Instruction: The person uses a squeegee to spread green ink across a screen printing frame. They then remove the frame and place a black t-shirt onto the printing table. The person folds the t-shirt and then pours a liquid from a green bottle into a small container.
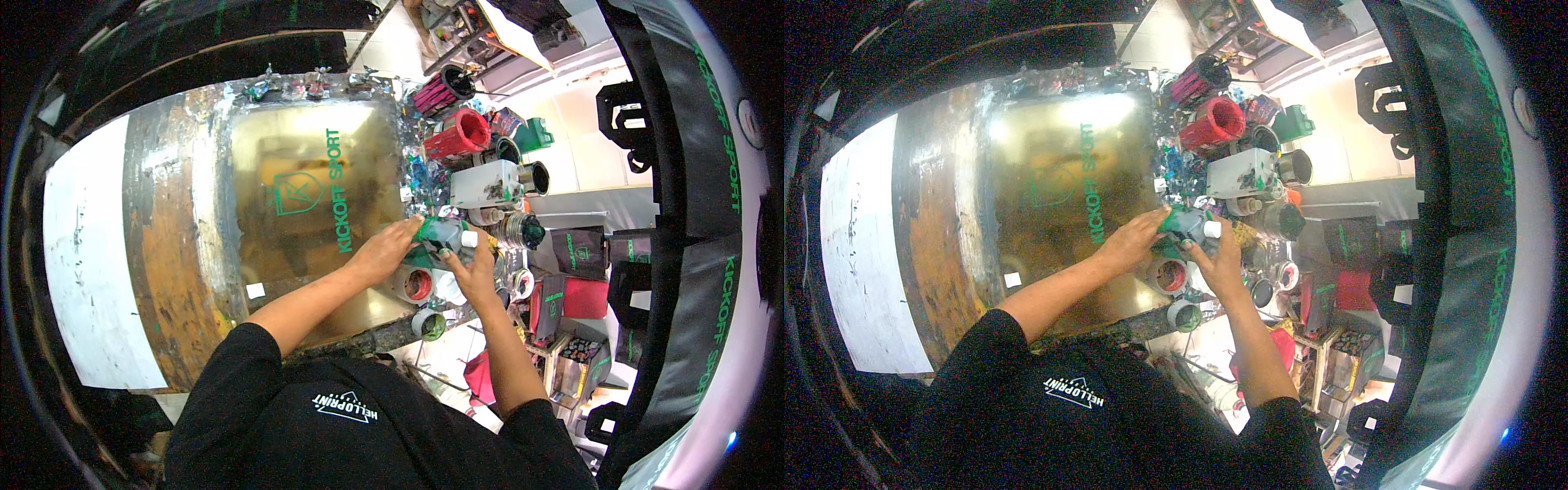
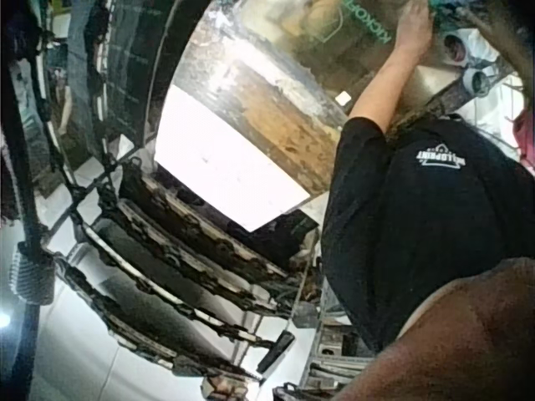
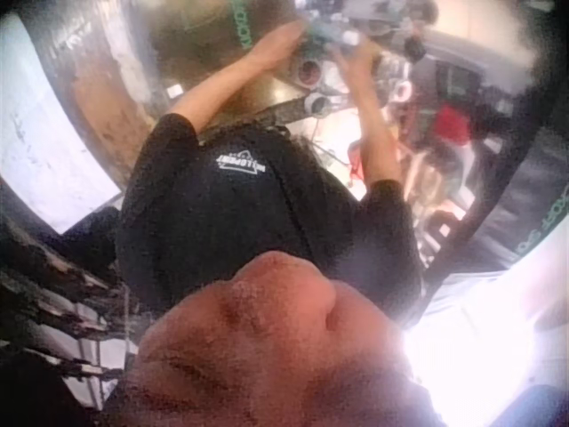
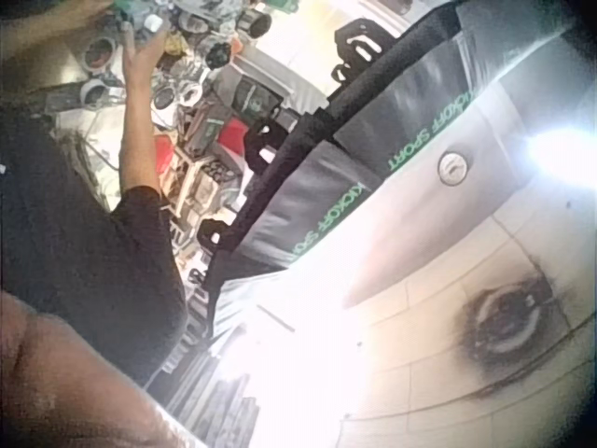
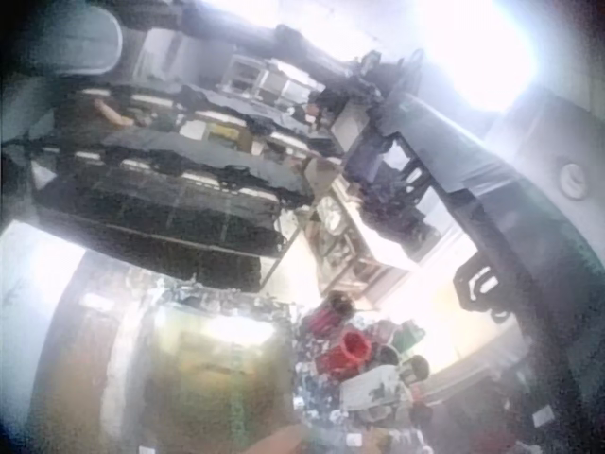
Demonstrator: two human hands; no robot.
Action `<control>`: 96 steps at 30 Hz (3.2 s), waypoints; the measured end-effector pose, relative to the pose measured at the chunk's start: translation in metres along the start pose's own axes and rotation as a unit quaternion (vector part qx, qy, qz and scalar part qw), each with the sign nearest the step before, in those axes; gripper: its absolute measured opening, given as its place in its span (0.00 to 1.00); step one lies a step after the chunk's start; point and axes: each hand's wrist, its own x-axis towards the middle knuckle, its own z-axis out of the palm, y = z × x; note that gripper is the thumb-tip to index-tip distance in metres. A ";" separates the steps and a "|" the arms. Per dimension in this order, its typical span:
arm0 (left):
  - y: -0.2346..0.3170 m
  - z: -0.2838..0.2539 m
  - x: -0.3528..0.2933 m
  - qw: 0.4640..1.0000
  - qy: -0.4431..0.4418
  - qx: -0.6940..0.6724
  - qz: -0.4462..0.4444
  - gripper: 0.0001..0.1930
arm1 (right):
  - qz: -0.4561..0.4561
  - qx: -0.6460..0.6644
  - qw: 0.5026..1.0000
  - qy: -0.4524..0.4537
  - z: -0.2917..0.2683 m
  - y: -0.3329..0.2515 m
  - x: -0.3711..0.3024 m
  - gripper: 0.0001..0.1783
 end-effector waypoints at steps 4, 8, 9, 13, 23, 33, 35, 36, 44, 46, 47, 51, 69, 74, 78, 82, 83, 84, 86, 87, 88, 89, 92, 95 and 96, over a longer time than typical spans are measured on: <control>0.000 -0.003 0.003 0.998 -0.041 -0.031 -0.034 0.29 | -0.018 -0.026 0.999 0.000 -0.002 -0.003 0.003 0.32; -0.011 -0.012 0.005 0.991 -0.108 -0.079 -0.010 0.29 | -0.038 -0.041 0.998 -0.005 -0.004 0.006 0.004 0.33; -0.014 -0.014 0.006 0.987 -0.120 -0.105 -0.007 0.29 | -0.040 -0.041 0.998 -0.007 -0.004 0.007 0.003 0.33; -0.021 -0.017 0.009 0.975 -0.138 -0.175 0.003 0.30 | -0.010 0.009 1.000 -0.017 -0.004 0.006 0.002 0.33; -0.035 -0.024 0.013 0.965 -0.127 -0.229 -0.029 0.26 | 0.000 0.030 0.999 -0.025 -0.007 0.032 0.002 0.33; -0.025 -0.030 0.017 0.957 -0.076 -0.271 -0.067 0.29 | -0.010 0.033 0.999 -0.031 -0.011 0.024 0.006 0.34; -0.022 -0.031 0.017 0.950 -0.080 -0.287 -0.089 0.30 | -0.013 0.020 0.999 -0.036 -0.012 0.026 0.006 0.33; -0.020 -0.032 0.017 0.952 -0.077 -0.283 -0.090 0.30 | -0.014 0.015 0.999 -0.039 -0.012 0.026 0.007 0.33; -0.017 -0.029 0.015 0.956 -0.068 -0.268 -0.103 0.31 | 0.009 0.034 0.999 -0.041 -0.013 0.026 0.007 0.34; -0.021 -0.026 0.015 0.958 -0.064 -0.266 -0.083 0.31 | 0.013 0.027 0.999 -0.041 -0.015 0.031 0.007 0.34; -0.023 -0.024 0.016 0.960 -0.062 -0.265 -0.072 0.31 | 0.018 0.028 0.999 -0.040 -0.015 0.038 0.006 0.34; -0.018 -0.026 0.015 0.964 -0.060 -0.244 -0.090 0.31 | -0.001 0.016 0.999 -0.039 -0.016 0.034 0.008 0.35; -0.014 -0.030 0.014 0.957 -0.084 -0.254 -0.110 0.31 | 0.001 0.010 0.999 -0.048 -0.012 0.013 0.010 0.38; -0.014 -0.024 0.012 0.973 -0.060 -0.214 -0.066 0.28 | -0.010 0.010 1.000 -0.021 -0.012 0.012 0.012 0.33; -0.010 -0.026 0.011 0.972 -0.061 -0.215 -0.075 0.28 | 0.017 0.065 0.997 -0.027 -0.011 0.023 0.012 0.33; -0.009 -0.028 0.011 0.968 -0.079 -0.221 -0.085 0.29 | 0.021 0.072 0.997 -0.034 -0.014 0.036 0.012 0.33; -0.009 -0.028 0.012 0.966 -0.088 -0.224 -0.091 0.29 | 0.024 0.069 0.997 -0.035 -0.015 0.038 0.012 0.33; -0.009 -0.027 0.012 0.967 -0.080 -0.224 -0.086 0.29 | 0.024 0.064 0.997 -0.036 -0.015 0.037 0.013 0.33; -0.009 -0.026 0.012 0.969 -0.066 -0.225 -0.075 0.28 | 0.025 0.056 0.997 -0.038 -0.017 0.031 0.014 0.34; -0.009 -0.025 0.012 0.968 -0.074 -0.227 -0.082 0.28 | 0.019 0.058 0.997 -0.037 -0.017 0.034 0.014 0.34; -0.010 -0.025 0.012 0.966 -0.081 -0.229 -0.089 0.29 | 0.013 0.060 0.997 -0.037 -0.017 0.036 0.013 0.34; -0.011 -0.025 0.013 0.964 -0.089 -0.231 -0.096 0.29 | 0.006 0.063 0.997 -0.037 -0.018 0.039 0.013 0.35; -0.010 -0.025 0.015 0.966 -0.093 -0.225 -0.087 0.30 | 0.003 0.056 0.998 -0.020 -0.017 0.048 0.008 0.36; -0.010 -0.022 0.018 0.966 -0.101 -0.219 -0.089 0.30 | -0.016 0.082 0.997 0.000 -0.015 0.059 0.001 0.38; -0.010 -0.023 0.018 0.965 -0.106 -0.220 -0.092 0.30 | 0.000 0.099 0.995 -0.002 -0.014 0.060 0.000 0.38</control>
